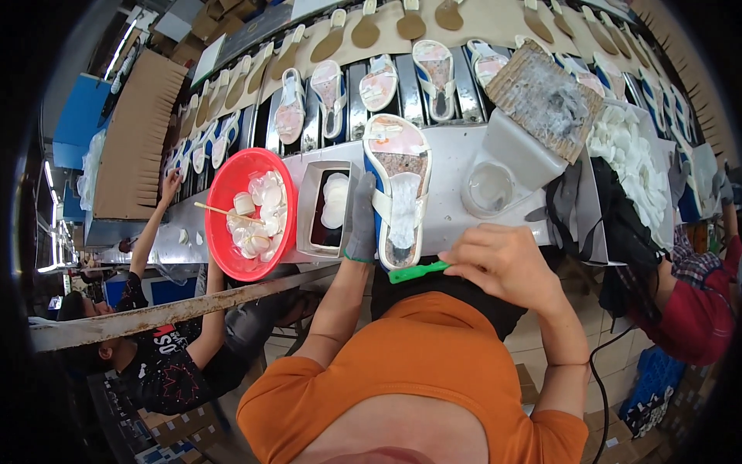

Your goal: Applying adhesive to the bottom of shoe soles using a brush.

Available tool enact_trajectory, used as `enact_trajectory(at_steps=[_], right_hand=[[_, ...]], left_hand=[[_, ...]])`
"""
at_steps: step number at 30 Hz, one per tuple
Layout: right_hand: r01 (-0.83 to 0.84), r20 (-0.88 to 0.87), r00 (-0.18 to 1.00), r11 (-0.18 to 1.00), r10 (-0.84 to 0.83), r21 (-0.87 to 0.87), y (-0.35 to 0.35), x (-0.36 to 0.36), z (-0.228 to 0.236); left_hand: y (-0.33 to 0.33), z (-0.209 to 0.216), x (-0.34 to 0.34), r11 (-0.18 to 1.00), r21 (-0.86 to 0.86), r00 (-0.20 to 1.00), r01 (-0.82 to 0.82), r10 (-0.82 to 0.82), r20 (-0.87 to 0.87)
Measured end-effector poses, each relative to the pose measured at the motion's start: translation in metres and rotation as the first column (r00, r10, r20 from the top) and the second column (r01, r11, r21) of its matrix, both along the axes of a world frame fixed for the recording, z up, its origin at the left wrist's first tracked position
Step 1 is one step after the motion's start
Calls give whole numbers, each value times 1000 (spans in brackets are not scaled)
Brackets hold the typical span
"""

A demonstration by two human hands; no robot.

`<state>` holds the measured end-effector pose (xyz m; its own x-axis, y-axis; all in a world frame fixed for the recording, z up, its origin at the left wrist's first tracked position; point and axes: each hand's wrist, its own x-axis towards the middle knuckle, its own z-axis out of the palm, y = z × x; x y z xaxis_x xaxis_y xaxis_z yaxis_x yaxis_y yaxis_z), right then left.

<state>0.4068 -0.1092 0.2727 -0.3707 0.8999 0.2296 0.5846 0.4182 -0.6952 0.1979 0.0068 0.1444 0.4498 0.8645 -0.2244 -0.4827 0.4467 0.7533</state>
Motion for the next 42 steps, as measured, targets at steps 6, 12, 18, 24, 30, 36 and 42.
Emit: enact_trajectory(at_steps=[6,12,18,24,30,36,42], right_hand=[[407,76,901,893,-427,191,44,7,-14],[615,-316,782,744,-537,260,68,11,6],[724,-610,575,686,-545,69,53,32,3],[747,-708,449,664,-545,-38,42,47,-15],[766,-702,423,640,-574,-61,28,60,-25],[746,-711,450,665,-540,-32,16,67,-33],[694,-494,504,672,-709,-256,1,62,-33]], left_hand=[[0,10,15,991,116,997,61,-56,-51],[27,13,3,996,-92,980,6,12,198],[115,115,-31,356,509,572,-784,732,370],[229,154,-108,336,297,439,-894,795,419],[328,73,-163,-63,168,-91,-984,981,-170],[391,-16,-239,-47,178,-78,-983,982,-173],[404,-65,-231,335,-356,386,-872,919,-81]])
